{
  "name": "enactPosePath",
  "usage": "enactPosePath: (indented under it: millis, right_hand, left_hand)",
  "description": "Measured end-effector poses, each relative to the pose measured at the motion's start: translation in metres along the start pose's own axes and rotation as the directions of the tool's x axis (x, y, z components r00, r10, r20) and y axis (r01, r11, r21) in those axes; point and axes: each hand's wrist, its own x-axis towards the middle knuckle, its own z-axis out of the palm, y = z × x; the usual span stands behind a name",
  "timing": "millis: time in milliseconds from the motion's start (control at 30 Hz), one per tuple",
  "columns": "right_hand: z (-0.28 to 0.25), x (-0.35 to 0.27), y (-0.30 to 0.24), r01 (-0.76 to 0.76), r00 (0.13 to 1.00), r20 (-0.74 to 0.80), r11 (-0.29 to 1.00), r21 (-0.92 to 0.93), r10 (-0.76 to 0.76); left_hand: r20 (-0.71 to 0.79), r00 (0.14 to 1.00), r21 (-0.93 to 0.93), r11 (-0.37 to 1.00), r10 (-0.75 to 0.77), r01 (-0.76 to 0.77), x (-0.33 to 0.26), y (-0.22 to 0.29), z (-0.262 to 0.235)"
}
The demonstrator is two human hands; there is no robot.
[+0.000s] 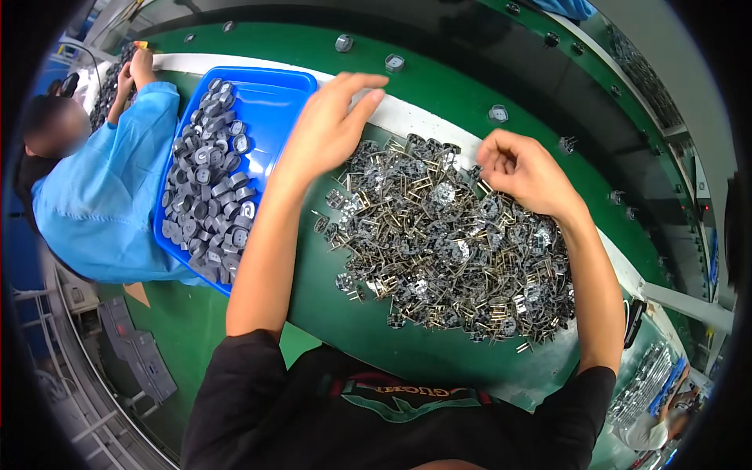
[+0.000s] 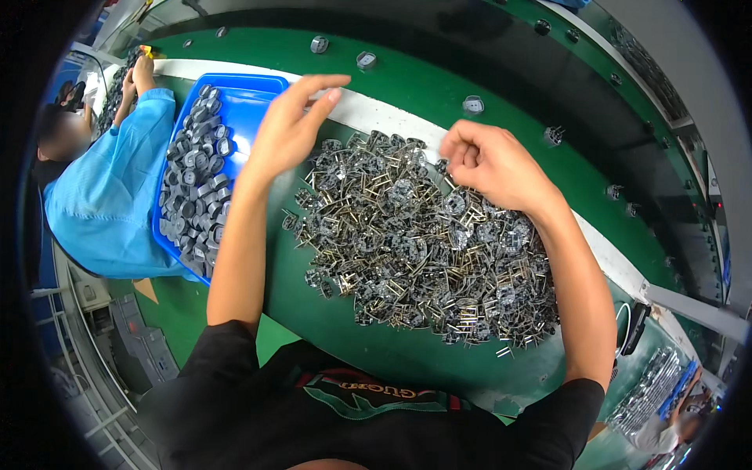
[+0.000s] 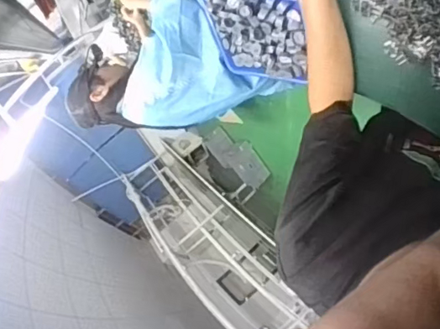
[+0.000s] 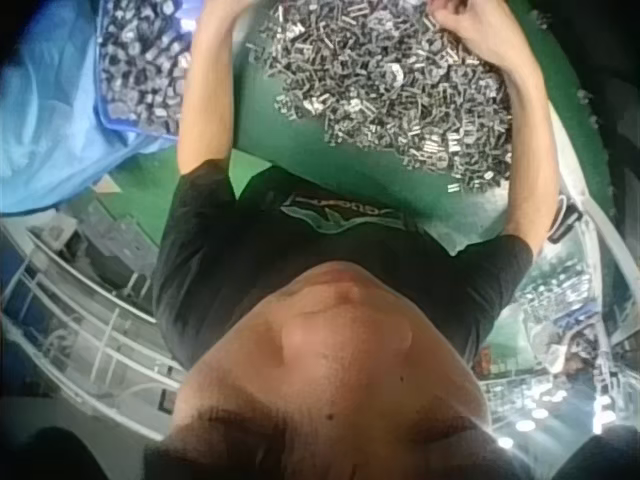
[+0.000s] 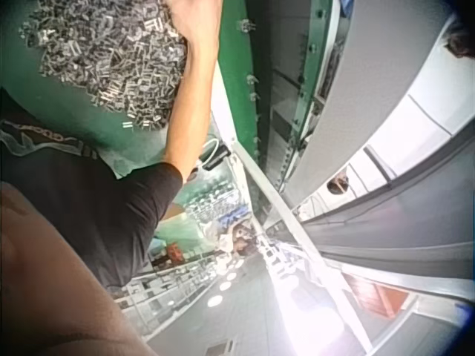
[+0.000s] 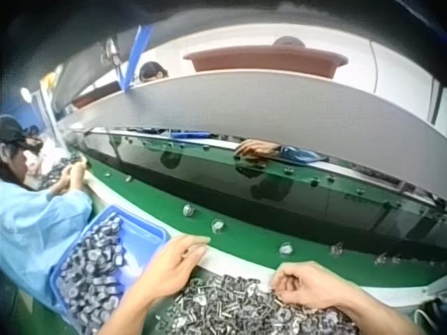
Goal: Manually assemble small electronic or mechanical components onto circular base parts on a production line conveyor.
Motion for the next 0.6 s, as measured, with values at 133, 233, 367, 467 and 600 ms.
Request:
enactPosePath:
  millis: [133, 233, 367, 467, 600]
  right_hand:
    - [-0.013, -0.005, 0.011, 0.147, 0.983, -0.114, 0.989, 0.034, -0.142]
    - [-0.029, -0.012, 0.016, 0.061, 0.986, -0.162, 0.996, 0.062, -0.051]
    - [-0.041, -0.021, 0.028, -0.058, 0.966, -0.232, 0.972, 0.227, 0.112]
    - [-0.041, -0.017, 0.038, -0.018, 0.917, -0.38, 0.964, 0.264, 0.121]
    - [-0.046, -0.009, 0.049, 0.056, 0.853, -0.503, 0.934, 0.352, 0.139]
  left_hand:
    - [-0.051, 0.997, -0.064, 0.996, 0.052, -0.055, -0.01, -0.011, 0.029]
    - [0.108, 0.985, -0.346, 0.934, 0.135, -0.09, 0.007, 0.008, 0.043]
    - [0.424, 0.904, -0.525, 0.828, 0.052, 0.198, 0.038, 0.023, 0.045]
    - [0.35, 0.924, -0.244, 0.967, 0.154, -0.07, 0.078, 0.038, 0.038]
    - [0.433, 0.865, -0.041, 0.964, 0.255, -0.263, 0.115, 0.069, 0.061]
